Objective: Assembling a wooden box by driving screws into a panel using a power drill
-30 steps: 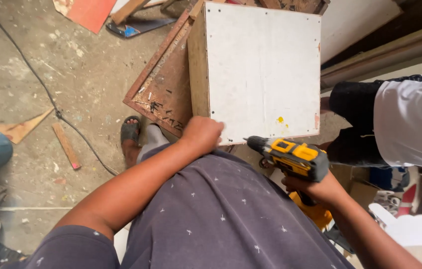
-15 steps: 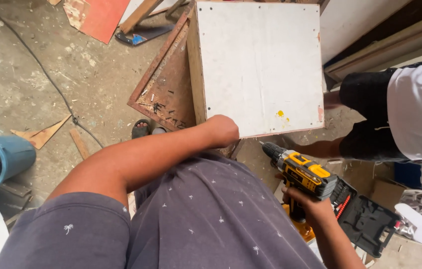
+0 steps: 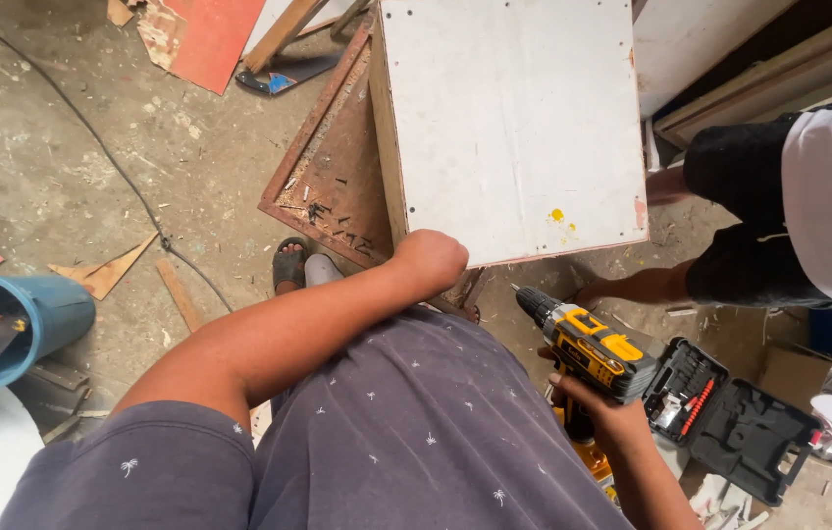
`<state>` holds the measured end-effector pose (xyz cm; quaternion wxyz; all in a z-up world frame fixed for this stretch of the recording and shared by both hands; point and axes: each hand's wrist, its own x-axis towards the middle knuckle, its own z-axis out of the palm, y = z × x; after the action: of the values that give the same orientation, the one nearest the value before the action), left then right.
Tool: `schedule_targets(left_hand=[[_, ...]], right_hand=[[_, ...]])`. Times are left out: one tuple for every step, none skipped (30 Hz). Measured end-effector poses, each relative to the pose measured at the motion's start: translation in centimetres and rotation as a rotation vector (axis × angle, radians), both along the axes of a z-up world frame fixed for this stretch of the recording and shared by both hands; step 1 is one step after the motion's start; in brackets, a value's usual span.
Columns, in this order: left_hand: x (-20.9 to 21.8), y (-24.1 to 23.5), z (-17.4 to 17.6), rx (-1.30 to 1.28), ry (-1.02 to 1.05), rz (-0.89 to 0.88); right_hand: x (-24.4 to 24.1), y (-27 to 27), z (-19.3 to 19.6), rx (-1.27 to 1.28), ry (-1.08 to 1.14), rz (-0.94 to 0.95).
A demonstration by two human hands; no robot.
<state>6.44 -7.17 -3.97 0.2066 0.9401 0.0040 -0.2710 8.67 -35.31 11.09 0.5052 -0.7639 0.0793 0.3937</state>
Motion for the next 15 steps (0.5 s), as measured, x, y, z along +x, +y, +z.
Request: schedule_targets(left_hand=[[0.0, -0.2, 0.7, -0.003, 0.000, 0.000], [-0.1, -0.1, 1.3, -0.055, 0.063, 0.147], [-0.1, -0.1, 2.0, -0.107, 0.125, 0.294], [-0.3, 0.1, 2.1, -0.105, 0.122, 0.294], [-0.4, 0.2, 2.2, -0.124, 0.060, 0.316], [-0.7, 0.1, 2.2, -0.149, 0.003, 0.339], [-1.2, 1.2, 3.6, -0.153, 0.007, 0.341], [-1.6, 2.4, 5.0, -0.272, -0.010, 0.550], [-1.9, 3.7, 6.3, -0.391, -0.027, 0.759], [-2.9, 5.1, 4.7, -0.387, -0.027, 0.758], [-3.8, 6.6, 3.0, -0.315, -0.118, 0.870], [-4.7, 7.6, 1.3, -0.251, -0.207, 0.974], [-5.7, 8.2, -1.1, -0.256, -0.204, 0.968], [-6.6, 9.3, -3.5, -0.224, -0.212, 1.011], [-7.4, 10.5, -5.9, -0.192, -0.221, 1.055]], right_hand=[[0.0, 0.0, 0.2, -0.003, 0.000, 0.000], [0.0, 0.1, 0.3, 0.007, -0.008, 0.017], [-0.1, 0.3, 0.4, 0.016, -0.016, 0.033], [-0.1, 0.3, 0.2, 0.018, -0.018, 0.034], [-0.2, 0.3, -0.1, 0.024, -0.032, 0.036], [-0.3, 0.1, -0.2, 0.023, -0.041, 0.040], [-0.4, 0.2, 0.1, 0.018, -0.038, 0.043], [-0.5, 0.4, 0.2, 0.019, -0.045, 0.026], [-0.4, 0.6, 0.3, 0.021, -0.051, 0.009], [-0.3, 0.9, 0.3, 0.025, -0.050, 0.007], [-0.1, 1.1, 0.4, 0.016, -0.045, -0.011], [-0.1, 0.9, 0.7, -0.001, -0.041, -0.034], [0.2, 0.7, 0.5, -0.006, -0.041, -0.041], [0.6, 0.8, 0.1, 0.030, -0.142, -0.054], [1.0, 0.9, -0.3, 0.065, -0.244, -0.066]])
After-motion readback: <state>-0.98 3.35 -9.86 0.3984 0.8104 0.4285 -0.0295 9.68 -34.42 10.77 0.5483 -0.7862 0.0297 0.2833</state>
